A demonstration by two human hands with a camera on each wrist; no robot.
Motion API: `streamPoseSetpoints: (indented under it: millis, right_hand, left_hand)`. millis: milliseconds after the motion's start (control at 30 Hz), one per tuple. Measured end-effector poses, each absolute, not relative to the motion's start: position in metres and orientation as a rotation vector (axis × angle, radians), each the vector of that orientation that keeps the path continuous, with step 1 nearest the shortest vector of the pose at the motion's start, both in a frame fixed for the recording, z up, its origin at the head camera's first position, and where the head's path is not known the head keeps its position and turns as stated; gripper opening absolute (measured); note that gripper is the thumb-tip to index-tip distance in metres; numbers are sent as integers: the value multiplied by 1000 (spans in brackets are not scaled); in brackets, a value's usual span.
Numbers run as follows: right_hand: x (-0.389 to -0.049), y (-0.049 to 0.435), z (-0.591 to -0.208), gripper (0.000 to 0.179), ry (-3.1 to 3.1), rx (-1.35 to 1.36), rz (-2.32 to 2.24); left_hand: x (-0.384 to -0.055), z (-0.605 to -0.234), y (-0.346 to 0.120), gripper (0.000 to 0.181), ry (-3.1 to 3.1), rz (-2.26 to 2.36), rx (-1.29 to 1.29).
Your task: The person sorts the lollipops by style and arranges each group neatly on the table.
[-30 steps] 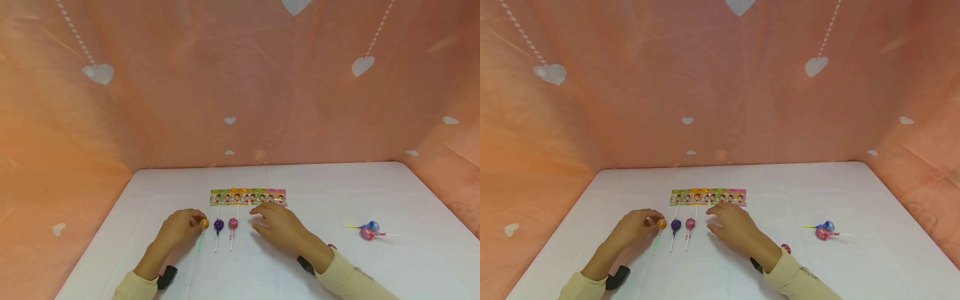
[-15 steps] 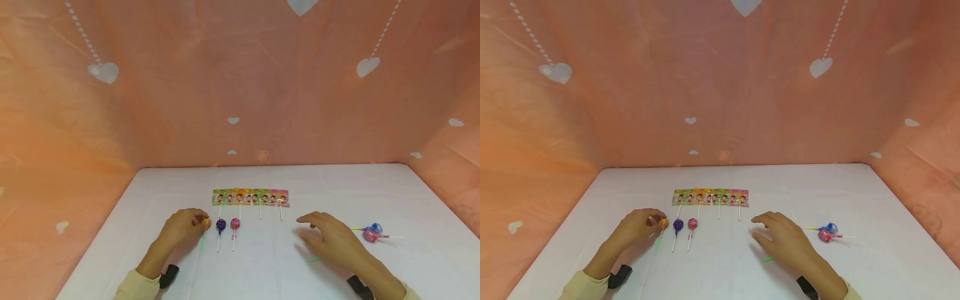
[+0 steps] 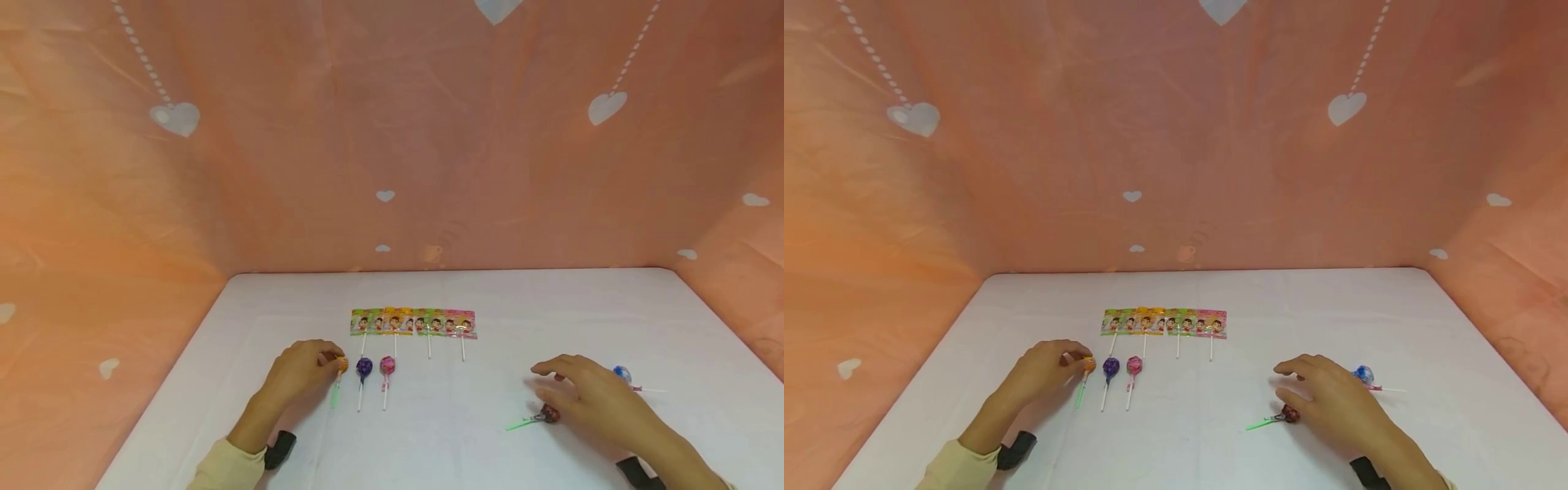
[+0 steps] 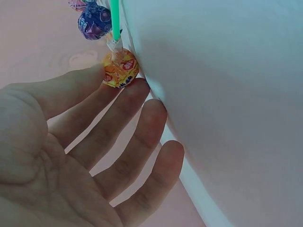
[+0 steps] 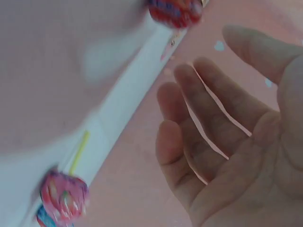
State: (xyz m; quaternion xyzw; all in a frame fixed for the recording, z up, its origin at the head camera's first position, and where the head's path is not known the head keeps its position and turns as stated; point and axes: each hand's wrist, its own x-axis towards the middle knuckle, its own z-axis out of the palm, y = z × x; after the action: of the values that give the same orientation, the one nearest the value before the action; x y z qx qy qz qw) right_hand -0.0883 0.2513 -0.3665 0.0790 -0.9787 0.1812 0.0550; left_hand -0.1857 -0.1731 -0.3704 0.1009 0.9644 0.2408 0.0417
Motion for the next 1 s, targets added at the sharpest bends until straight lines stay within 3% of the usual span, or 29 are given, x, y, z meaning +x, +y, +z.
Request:
streamPoseSetpoints:
  millis: [433, 767, 1000]
  right_hand:
    - [-93, 270, -370, 38, -3027, 601, 492]
    - [-93, 270, -376, 17, -3075, 555, 508]
    - [-94, 268, -378, 14, -3045, 536, 537]
  left_hand:
    - [-185, -370, -174, 12, 2966, 745, 328]
    - [-185, -372, -172, 11, 2960, 757, 302]
    - [-184, -371, -172, 11, 2966, 740, 307]
